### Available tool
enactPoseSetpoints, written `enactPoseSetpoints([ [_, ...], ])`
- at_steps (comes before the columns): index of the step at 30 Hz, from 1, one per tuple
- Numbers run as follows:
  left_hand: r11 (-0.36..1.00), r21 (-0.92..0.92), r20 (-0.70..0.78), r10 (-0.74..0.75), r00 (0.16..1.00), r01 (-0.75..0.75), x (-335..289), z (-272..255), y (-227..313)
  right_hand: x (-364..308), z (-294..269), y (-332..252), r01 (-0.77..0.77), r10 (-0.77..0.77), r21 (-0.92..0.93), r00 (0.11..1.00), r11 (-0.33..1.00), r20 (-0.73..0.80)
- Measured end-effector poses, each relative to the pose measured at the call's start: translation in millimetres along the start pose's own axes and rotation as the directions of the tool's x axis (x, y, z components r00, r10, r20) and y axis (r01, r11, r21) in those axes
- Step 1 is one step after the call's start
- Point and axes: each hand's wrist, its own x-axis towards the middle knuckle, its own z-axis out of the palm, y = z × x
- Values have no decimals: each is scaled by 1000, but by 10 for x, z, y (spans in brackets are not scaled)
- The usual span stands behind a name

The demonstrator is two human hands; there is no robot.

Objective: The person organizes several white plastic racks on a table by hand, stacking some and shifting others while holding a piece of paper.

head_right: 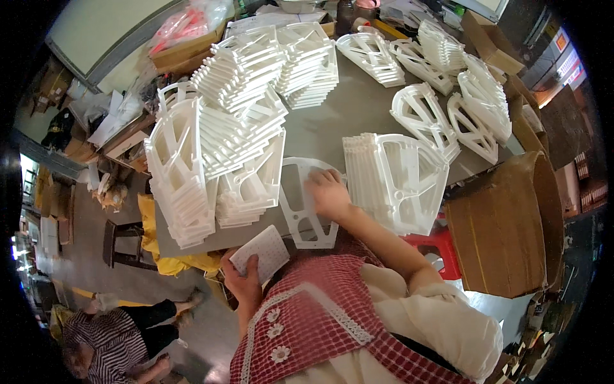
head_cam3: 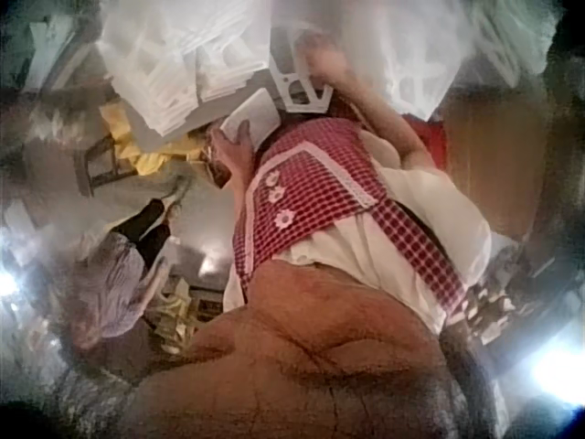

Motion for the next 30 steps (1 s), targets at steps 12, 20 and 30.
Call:
enactPoseSetpoints([
  [12, 967, 183, 48, -187, 981, 175, -141, 38, -512, -300, -208, -320, 44, -25, -86, 977, 995, 211],
  [20, 997, -13, 44, -79, 996, 80, -179, -98, -212, -436, -318, -558, -62, 93, -104, 936, 993, 339],
  [30, 971, -100, 61, -210, 976, 215, -281, -176, -176, -279, -218, -378, 9, 15, -72, 946, 997, 324],
])
